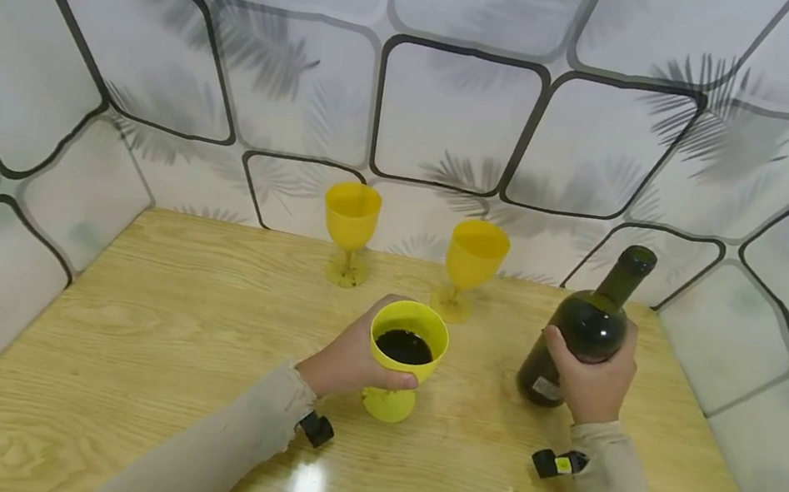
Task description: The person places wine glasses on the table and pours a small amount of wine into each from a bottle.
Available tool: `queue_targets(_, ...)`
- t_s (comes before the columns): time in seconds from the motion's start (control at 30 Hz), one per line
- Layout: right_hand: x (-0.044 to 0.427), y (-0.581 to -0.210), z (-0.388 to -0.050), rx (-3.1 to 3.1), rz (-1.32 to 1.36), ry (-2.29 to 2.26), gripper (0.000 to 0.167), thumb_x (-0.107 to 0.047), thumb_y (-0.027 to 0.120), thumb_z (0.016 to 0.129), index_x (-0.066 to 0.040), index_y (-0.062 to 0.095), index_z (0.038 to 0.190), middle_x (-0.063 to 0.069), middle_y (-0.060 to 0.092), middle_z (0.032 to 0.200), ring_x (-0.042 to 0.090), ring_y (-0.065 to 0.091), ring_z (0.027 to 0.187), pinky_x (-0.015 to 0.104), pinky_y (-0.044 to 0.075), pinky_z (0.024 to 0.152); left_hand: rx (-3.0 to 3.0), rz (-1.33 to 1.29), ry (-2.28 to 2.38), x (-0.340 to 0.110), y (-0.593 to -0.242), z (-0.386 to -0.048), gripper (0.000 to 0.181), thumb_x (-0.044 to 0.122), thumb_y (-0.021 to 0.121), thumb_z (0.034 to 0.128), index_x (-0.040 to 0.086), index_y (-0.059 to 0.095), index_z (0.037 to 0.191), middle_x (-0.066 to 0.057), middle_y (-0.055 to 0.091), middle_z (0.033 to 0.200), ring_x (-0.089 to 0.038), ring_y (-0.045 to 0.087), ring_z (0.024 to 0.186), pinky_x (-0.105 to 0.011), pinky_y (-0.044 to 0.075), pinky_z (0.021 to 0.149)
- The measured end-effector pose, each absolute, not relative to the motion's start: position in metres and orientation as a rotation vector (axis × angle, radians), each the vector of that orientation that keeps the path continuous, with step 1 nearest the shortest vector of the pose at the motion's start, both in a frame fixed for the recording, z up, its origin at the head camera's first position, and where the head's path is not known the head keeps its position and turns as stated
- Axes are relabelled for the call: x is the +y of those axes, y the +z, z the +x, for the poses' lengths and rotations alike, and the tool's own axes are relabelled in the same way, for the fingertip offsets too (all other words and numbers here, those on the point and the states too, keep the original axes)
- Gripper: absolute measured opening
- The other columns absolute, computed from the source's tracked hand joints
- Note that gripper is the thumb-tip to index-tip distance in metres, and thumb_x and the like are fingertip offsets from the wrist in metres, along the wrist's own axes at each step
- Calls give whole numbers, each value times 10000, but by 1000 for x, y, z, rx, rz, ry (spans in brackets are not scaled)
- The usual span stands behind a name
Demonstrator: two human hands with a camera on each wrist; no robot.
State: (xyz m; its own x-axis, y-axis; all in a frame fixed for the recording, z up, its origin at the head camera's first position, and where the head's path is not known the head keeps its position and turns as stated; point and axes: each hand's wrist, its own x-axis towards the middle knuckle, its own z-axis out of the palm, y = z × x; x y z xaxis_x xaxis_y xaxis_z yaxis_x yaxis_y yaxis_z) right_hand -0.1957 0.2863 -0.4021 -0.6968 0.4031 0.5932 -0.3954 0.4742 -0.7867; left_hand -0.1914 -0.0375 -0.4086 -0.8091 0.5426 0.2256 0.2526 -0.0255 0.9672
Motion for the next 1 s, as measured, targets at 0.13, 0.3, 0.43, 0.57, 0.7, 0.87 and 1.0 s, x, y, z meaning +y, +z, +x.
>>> queue_targets(0.13, 289, -406, -195, -1949, -38, 1318, 679, -32, 892, 718, -59, 598, 1330, -216, 657, 1106, 33, 618, 1021, 213, 443, 887, 2025, 847, 1930, -37, -409, -190, 849, 83, 906, 761, 189, 426, 1453, -23, 563, 1366, -226, 556, 1215, -462, 447, 1089)
queue_targets(0.3, 291, -408, -195, -1913, -65, 1358, 636, -43, 880, 746, -93, 605, 1317, -188, 665, 1122, 47, 620, 1042, 224, 451, 901, 2005, 867, 1940, -37, -410, -190, 845, 91, 904, 762, 180, 422, 1450, -36, 563, 1361, -251, 556, 1216, -459, 452, 1083)
queue_targets(0.43, 293, -409, -197, -1874, -78, 1373, 642, -30, 879, 733, -80, 613, 1316, -173, 666, 1125, 50, 617, 1052, 220, 451, 922, 2004, 876, 1947, -37, -411, -191, 840, 107, 908, 764, 182, 424, 1447, -34, 564, 1360, -253, 555, 1215, -457, 450, 1084)
queue_targets(0.57, 296, -411, -199, -1837, -107, 1406, 663, -12, 874, 723, -103, 616, 1327, -154, 658, 1131, 57, 602, 1060, 217, 447, 932, 2006, 878, 1945, -37, -411, -192, 841, 112, 910, 765, 184, 426, 1449, -31, 565, 1362, -238, 557, 1215, -453, 446, 1089)
queue_targets(0.7, 298, -412, -199, -1858, -119, 1423, 683, -20, 867, 745, -116, 592, 1362, -152, 642, 1151, 62, 591, 1072, 220, 444, 934, 1995, 870, 1946, -37, -411, -191, 838, 94, 901, 773, 183, 422, 1455, -38, 564, 1366, -248, 558, 1216, -470, 450, 1089)
queue_targets(0.87, 296, -413, -198, -1882, -115, 1492, 761, -21, 842, 782, -109, 513, 1462, -130, 597, 1213, 70, 556, 1121, 236, 427, 968, 1974, 860, 1953, -38, -410, -190, 829, 70, 884, 789, 176, 413, 1463, -55, 558, 1369, -340, 541, 1237, -566, 425, 1102)
queue_targets(1.0, 295, -414, -198, -1870, -142, 1524, 833, -41, 841, 785, -120, 456, 1520, -120, 564, 1261, 67, 529, 1161, 240, 413, 995, 1965, 863, 1961, -38, -409, -190, 829, 70, 882, 793, 170, 410, 1467, -62, 552, 1377, -416, 515, 1262, -611, 396, 1113)
